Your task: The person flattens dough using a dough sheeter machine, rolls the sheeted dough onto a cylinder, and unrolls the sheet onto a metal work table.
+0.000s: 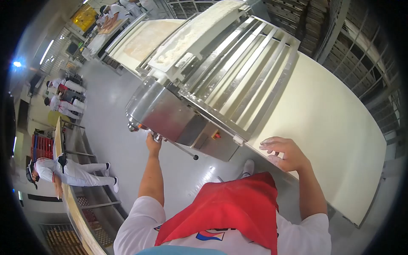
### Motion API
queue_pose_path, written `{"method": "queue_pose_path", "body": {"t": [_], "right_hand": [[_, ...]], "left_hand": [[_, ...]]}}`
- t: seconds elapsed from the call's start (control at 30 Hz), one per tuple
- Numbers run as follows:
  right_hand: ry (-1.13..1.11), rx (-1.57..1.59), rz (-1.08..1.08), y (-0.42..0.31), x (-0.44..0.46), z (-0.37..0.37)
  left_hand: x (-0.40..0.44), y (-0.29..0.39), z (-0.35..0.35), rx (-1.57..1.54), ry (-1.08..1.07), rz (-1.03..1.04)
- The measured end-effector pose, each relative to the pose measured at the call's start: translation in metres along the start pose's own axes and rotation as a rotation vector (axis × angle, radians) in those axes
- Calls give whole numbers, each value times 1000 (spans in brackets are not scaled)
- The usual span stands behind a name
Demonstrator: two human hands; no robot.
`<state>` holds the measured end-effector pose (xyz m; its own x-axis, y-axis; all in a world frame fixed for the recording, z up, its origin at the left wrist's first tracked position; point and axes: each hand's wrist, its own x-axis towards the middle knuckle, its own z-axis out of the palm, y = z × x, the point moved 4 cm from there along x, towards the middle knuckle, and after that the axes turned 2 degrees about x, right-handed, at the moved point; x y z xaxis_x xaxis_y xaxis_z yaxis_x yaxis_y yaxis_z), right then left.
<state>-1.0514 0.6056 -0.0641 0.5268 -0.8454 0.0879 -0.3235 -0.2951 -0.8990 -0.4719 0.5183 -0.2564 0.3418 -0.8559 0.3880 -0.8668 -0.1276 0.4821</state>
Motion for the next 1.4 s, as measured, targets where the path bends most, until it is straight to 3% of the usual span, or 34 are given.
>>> {"method": "queue_pose_path", "body": {"t": [0.07,0.13,0.27,0.3,0.37,0.43,0.47,0.6,0.67,0.77,0.8,0.87,1.0,1.1,1.2,1.27,1.3,1.37,1.4], "right_hand": [[24,32,17,10,-6,-15],[159,-126,-104,13,-11,-32],[382,-306,-113,39,-15,-55],[381,-304,-106,49,-13,-58],[482,-625,-55,68,-9,-67],[422,-646,1,83,-2,-75],[409,-697,24,82,4,-78],[353,-788,63,90,24,-87],[325,-790,70,89,34,-90],[288,-786,90,96,42,-93],[282,-779,106,100,43,-94],[278,-761,115,108,39,-94],[269,-781,117,116,58,-84],[265,-881,-24,140,95,-80],[117,-1098,114,166,138,-71],[-486,-1338,265,165,165,-64],[-481,-1330,274,174,171,-62],[92,-1148,-72,173,185,-58],[95,-1141,-64,173,186,-56]], "left_hand": [[0,-8,4,-23,-24,-16],[2,-10,7,-2,-35,-37],[7,-59,32,-23,-74,-52],[8,-68,37,-129,-106,-92],[13,-86,45,-234,-136,-138],[10,-108,56,-899,-189,-480],[13,-110,51,-515,-189,-300],[17,-115,49,-830,-286,-487],[13,-48,13,114,-231,4],[3,-40,7,158,-105,53],[-2,-48,12,160,-108,47],[-14,-83,29,-184,-20,-292],[-43,-84,22,-125,142,-259],[-75,-39,11,-39,217,-437],[-134,-42,17,-50,-28,-634],[-185,-65,23,-70,-223,-720],[-209,-85,33,-150,-302,-786],[-235,-57,17,-150,-618,-992],[-249,-49,11,-139,-706,-997]]}}
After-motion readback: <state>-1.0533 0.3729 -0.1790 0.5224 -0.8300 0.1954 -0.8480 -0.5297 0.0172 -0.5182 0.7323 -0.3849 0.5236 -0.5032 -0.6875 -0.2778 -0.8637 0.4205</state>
